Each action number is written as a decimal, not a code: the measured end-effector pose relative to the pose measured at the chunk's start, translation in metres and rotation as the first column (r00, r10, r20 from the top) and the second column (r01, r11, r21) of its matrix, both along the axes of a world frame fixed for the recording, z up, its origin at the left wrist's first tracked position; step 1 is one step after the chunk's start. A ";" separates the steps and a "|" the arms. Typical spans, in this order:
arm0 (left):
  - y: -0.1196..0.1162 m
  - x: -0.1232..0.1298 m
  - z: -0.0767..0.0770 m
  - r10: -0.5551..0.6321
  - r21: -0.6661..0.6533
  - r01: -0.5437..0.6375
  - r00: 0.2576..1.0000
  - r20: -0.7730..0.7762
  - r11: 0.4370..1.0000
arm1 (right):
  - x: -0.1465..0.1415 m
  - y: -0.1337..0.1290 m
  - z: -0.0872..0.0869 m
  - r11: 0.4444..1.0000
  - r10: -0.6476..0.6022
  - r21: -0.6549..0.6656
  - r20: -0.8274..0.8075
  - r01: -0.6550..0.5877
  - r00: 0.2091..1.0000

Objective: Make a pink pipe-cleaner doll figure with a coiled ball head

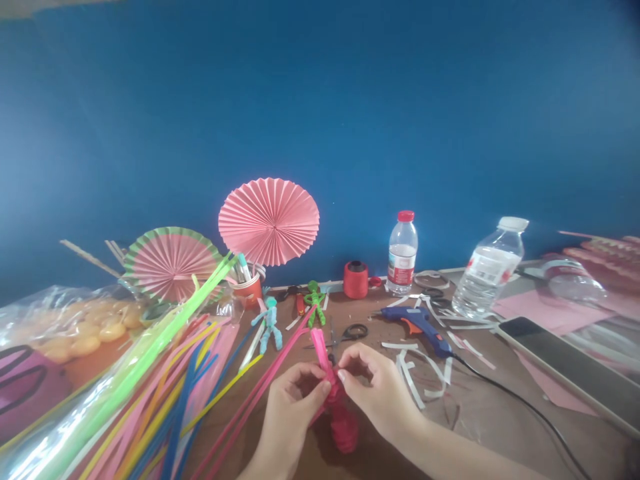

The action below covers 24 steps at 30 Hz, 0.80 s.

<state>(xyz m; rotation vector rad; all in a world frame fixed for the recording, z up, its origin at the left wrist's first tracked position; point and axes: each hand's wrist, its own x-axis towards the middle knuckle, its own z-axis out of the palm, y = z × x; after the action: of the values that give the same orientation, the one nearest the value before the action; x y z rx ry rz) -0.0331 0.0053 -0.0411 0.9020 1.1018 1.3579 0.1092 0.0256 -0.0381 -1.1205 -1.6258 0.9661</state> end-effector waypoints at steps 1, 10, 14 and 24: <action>0.000 0.000 -0.001 -0.001 0.001 0.001 1.000 -0.005 1.000 | 0.000 0.000 0.000 1.000 -0.001 0.004 -0.002 0.001 1.000; 0.000 0.000 -0.002 0.023 -0.012 -0.023 1.000 -0.002 1.000 | 0.001 -0.002 -0.004 0.999 -0.017 0.051 0.011 0.016 1.000; -0.002 0.002 0.001 0.021 0.005 -0.021 0.999 0.032 1.000 | 0.001 -0.002 -0.002 0.997 -0.042 0.072 0.045 0.039 0.998; -0.002 0.002 0.001 -0.004 0.005 0.004 0.997 0.081 1.000 | 0.002 -0.001 -0.003 0.992 -0.047 0.119 0.071 0.038 0.996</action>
<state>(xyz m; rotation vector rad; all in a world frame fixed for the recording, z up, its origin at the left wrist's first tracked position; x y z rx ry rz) -0.0316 0.0034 -0.0399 0.8449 1.0348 1.3822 0.1107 0.0243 -0.0407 -1.1172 -1.6886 0.7992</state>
